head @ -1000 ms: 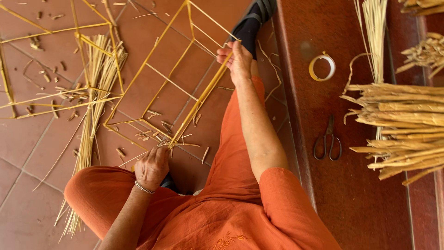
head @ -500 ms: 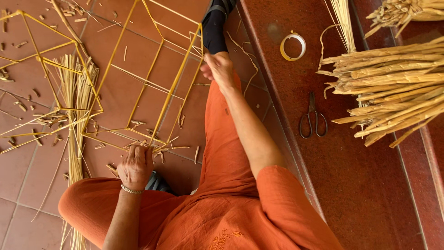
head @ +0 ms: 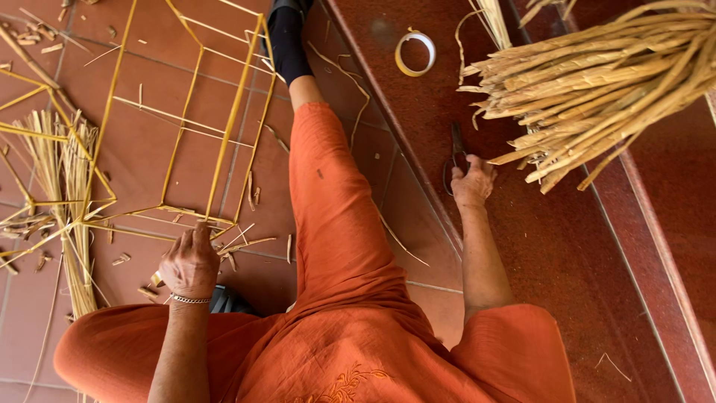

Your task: The person sits on the floor assembling a bamboo frame, fitting thin bamboo strips into the joints of a rectangular lattice structure. They wrap tape around joints to secure the strips, cut tape with scissors, and press strips into place, working around the frame section by section.

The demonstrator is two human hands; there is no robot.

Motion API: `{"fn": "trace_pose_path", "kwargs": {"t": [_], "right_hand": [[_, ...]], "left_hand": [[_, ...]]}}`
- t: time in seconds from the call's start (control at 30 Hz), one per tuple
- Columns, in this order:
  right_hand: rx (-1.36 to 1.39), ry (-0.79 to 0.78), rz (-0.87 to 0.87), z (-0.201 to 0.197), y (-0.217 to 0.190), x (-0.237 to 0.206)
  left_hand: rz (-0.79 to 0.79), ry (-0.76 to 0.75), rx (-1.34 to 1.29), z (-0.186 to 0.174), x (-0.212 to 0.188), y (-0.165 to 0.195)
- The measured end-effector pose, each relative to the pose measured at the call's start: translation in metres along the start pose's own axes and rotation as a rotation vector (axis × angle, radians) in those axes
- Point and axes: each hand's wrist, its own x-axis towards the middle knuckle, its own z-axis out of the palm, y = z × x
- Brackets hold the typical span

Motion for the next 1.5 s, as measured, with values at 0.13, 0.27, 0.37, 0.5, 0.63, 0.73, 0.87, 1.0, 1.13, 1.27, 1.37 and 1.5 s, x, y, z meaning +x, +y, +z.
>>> {"fn": "trace_pose_path", "kwargs": {"t": [0.13, 0.27, 0.37, 0.5, 0.63, 0.73, 0.87, 1.0, 1.13, 1.27, 1.37, 1.5], "right_hand": [[-0.065, -0.034, -0.036, 0.0, 0.004, -0.01], [0.023, -0.146, 0.168, -0.003, 0.001, 0.004], [-0.006, -0.167, 0.218, -0.005, 0.003, 0.011], [0.091, -0.026, 0.099, 0.0, 0.001, 0.007], [0.817, -0.298, 0.597, 0.002, -0.026, 0.004], [1.266, -0.625, 0.418, -0.013, -0.065, -0.015], [1.415, -1.056, 0.024, -0.033, -0.137, -0.05], [1.166, -1.33, -0.32, -0.038, -0.202, -0.09], [0.992, -1.534, -0.426, -0.017, -0.252, -0.132], [0.851, -1.498, -0.705, 0.004, -0.276, -0.158], [0.713, -1.422, -0.783, 0.017, -0.287, -0.168], [0.732, -1.475, -0.702, 0.024, -0.296, -0.173]], "left_hand": [[-0.05, -0.028, -0.036, 0.001, 0.0, 0.002], [-0.171, -0.031, -0.162, -0.021, 0.001, 0.011], [-0.224, 0.06, -0.284, -0.036, -0.005, 0.026], [-0.37, 0.134, 0.124, -0.033, -0.027, 0.035], [-0.738, 0.234, -0.79, -0.003, -0.04, 0.016], [-0.969, 0.099, -1.15, 0.018, -0.046, 0.004], [-0.74, 0.122, -0.902, 0.024, -0.046, 0.003], [-0.837, -0.013, -0.782, 0.011, -0.032, 0.005], [-0.999, -0.206, -0.762, -0.006, -0.027, 0.001], [-0.919, -0.123, -0.789, -0.009, -0.032, 0.003], [-0.92, -0.028, -0.878, -0.005, -0.038, 0.008], [-0.941, 0.014, -0.95, 0.0, -0.043, 0.012]]}}
